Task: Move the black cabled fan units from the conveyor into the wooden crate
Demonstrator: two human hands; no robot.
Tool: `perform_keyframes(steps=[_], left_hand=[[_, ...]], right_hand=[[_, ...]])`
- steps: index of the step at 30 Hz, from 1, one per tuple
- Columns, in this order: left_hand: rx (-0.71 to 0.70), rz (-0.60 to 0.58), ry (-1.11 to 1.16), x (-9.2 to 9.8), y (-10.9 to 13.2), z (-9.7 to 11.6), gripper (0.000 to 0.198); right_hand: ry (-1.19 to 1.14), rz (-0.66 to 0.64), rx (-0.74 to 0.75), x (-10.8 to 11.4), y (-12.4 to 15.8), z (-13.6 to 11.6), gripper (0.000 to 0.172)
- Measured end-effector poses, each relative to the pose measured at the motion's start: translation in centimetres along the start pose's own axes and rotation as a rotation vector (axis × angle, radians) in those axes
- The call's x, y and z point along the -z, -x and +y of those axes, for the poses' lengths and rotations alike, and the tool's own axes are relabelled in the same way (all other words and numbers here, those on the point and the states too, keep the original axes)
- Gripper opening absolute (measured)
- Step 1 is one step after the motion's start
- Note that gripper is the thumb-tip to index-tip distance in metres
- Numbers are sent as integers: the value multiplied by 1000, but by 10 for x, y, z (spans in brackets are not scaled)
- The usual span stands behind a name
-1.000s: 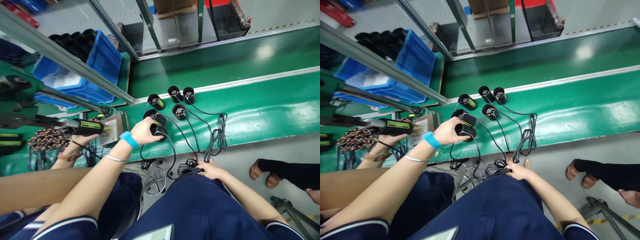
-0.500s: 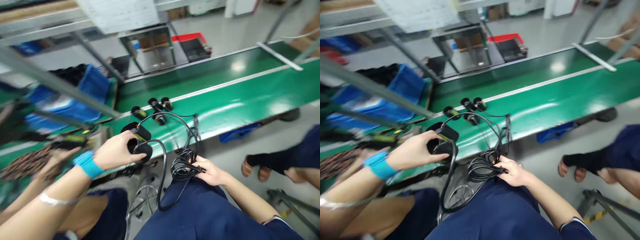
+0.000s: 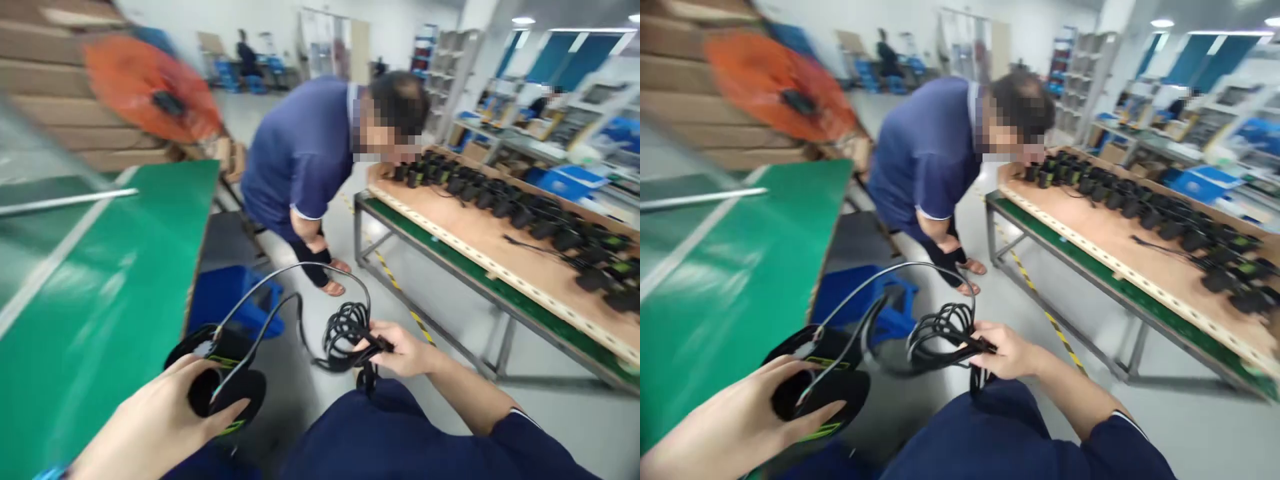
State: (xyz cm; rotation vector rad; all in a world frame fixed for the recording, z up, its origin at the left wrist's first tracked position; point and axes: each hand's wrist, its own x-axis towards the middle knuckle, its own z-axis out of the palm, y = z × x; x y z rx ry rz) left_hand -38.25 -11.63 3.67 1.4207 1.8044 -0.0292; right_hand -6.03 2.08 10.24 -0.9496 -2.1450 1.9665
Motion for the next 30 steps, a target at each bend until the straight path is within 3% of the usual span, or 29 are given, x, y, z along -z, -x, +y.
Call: perform_keyframes(steps=[5,9,13,19,24,30], left_hand=[[-256,-174,1,16,-91,142,46],[-488,-224,-90,12,-142,272,47],[-611,-229,-83,-3,-179,406,51],[-750,-233,115,-40,-219,582,48],[-733,-266,70,-72,-241,690,60],[-722,-265,-39,-100,-254,765,70]], right_hand=[[97,493,-184,65,116,-49,26],[248,754,-294,107,196,-76,27],[331,887,-394,159,268,-96,28],[275,914,-446,248,346,-118,29],[254,1085,-517,301,371,-113,36],[189,1241,-496,336,377,-94,38]])
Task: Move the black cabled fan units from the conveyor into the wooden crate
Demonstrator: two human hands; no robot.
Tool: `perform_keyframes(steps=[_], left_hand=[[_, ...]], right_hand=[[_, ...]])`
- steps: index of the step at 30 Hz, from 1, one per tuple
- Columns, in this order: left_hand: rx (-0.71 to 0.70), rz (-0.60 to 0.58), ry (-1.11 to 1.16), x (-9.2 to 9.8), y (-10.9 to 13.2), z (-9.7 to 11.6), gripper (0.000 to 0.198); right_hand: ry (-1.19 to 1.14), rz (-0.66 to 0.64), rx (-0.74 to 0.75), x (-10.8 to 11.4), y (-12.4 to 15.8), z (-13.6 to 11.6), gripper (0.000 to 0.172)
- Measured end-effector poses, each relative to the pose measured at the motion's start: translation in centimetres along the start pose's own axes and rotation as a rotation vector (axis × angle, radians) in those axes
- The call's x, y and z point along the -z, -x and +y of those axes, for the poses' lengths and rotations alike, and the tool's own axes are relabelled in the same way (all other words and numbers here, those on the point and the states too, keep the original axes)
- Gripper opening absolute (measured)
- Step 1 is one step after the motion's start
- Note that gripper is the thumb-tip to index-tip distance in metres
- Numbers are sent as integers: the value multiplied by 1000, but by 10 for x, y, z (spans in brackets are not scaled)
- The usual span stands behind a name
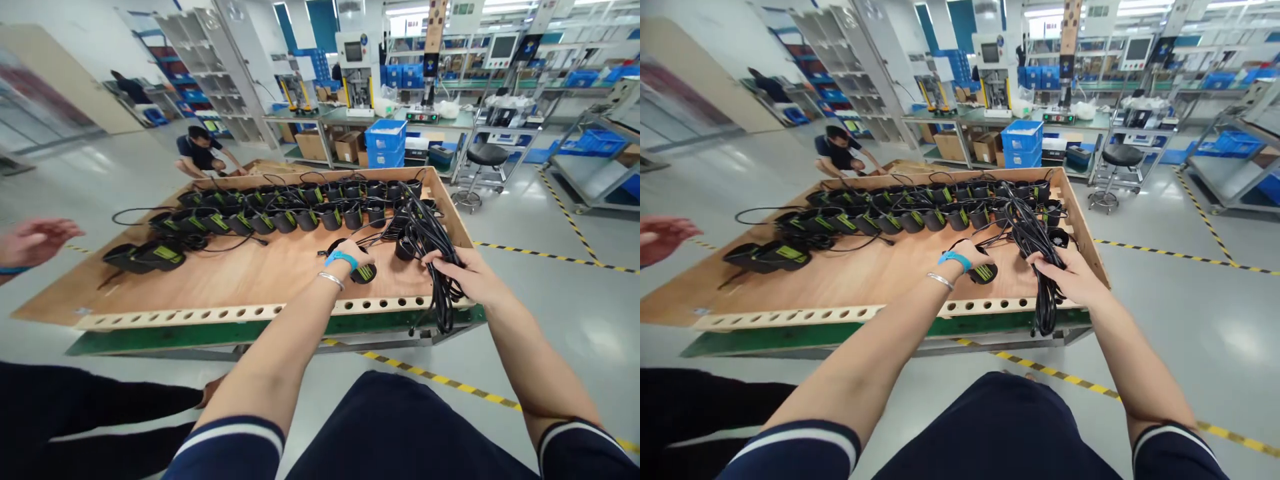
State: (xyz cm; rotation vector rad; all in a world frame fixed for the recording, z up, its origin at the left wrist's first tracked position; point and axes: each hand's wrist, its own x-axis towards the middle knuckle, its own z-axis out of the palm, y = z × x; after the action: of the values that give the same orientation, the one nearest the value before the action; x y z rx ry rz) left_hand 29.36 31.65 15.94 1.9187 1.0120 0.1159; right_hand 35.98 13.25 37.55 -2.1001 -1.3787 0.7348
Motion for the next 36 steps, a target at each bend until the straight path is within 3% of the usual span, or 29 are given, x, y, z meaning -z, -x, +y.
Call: perform_keyframes(steps=[6,15,19,23,28,32,36], left_hand=[[59,-28,16,-12,-28,30,74],[315,74,79,-21,-37,64,64],[359,71,49,-19,-39,65,67],[205,69,-80,-11,-25,42,62],[-165,96,-256,3,9,1,58],[-466,-21,-304,11,21,-30,60],[-723,-139,-284,16,10,-52,56]], right_hand=[[22,-5,28,9,-16,3,33],[60,-284,130,48,-49,19,27],[81,-347,128,69,-55,28,26],[35,-378,91,86,-57,33,26],[33,-417,91,100,-55,35,28],[-4,-356,45,105,-47,39,26],[-44,-259,11,99,-33,40,26]])
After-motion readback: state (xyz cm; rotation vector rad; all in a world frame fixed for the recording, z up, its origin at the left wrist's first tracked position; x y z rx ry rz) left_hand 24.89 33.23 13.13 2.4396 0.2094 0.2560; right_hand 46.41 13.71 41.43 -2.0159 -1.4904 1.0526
